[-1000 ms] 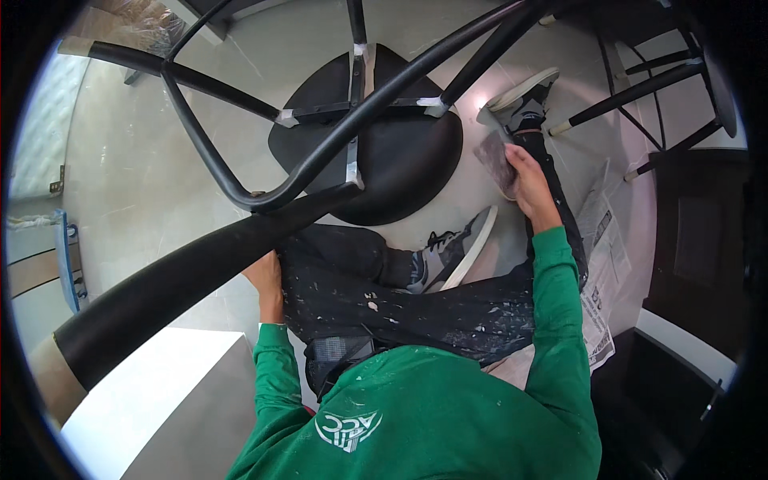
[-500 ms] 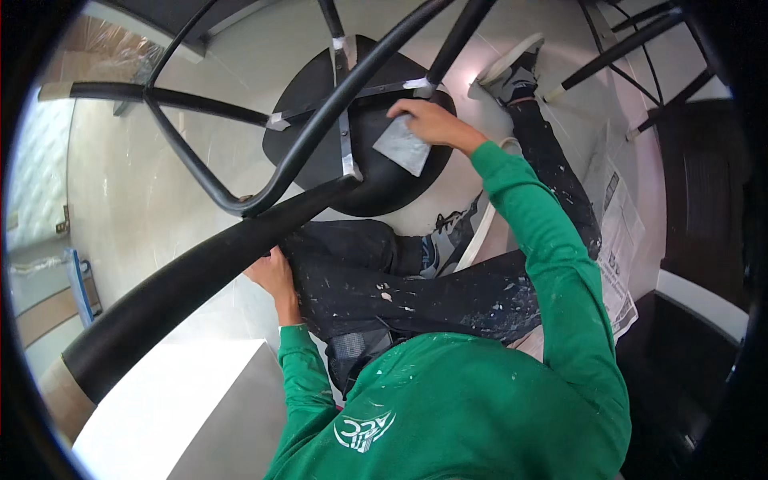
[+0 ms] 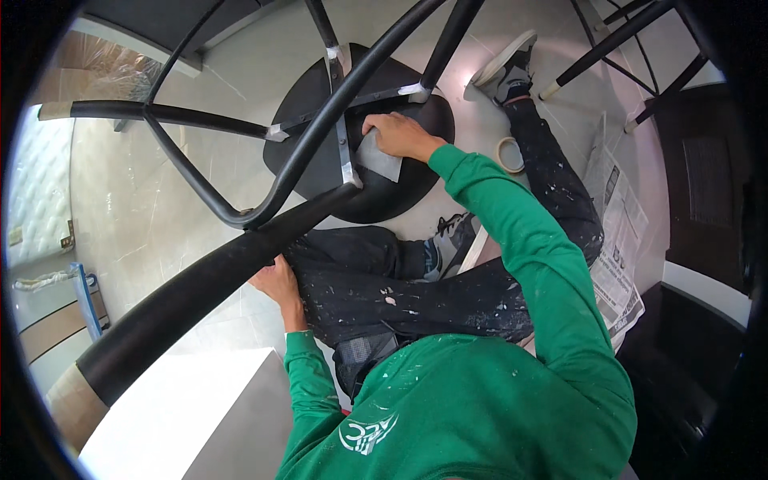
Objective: The person applies masking tape to the undersides and legs of a black chair while sitting on the floor.
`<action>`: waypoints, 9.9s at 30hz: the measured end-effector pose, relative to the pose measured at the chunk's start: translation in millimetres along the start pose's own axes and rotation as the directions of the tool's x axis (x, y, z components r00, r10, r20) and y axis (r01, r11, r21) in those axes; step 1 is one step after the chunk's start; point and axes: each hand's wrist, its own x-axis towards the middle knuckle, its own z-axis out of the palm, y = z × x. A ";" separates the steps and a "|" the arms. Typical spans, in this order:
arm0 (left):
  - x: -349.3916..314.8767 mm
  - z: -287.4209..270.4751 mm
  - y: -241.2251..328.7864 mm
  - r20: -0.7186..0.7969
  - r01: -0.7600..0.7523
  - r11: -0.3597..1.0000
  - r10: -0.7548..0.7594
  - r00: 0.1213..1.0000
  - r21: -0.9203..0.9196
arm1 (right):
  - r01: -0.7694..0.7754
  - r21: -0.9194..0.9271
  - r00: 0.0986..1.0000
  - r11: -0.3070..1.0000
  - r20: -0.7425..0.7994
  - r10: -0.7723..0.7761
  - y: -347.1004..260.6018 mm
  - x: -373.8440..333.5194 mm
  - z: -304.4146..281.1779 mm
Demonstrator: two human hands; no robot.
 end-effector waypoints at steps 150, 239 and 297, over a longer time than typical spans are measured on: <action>-65.8 8.9 106.6 0.989 0.990 -0.003 0.049 0.138 -0.138 | 0.156 -0.282 0.761 0.947 -0.576 -0.297 -31.0 15.9 -15.4; -67.2 14.9 112.9 0.980 0.979 0.019 0.005 0.201 -0.201 | 0.066 -0.515 0.755 0.854 -0.534 -0.381 -8.7 40.8 41.8; -72.8 22.5 107.2 0.981 0.981 0.035 -0.042 0.190 -0.188 | 0.296 -0.086 0.819 0.951 -0.489 -0.299 -28.6 -66.8 55.3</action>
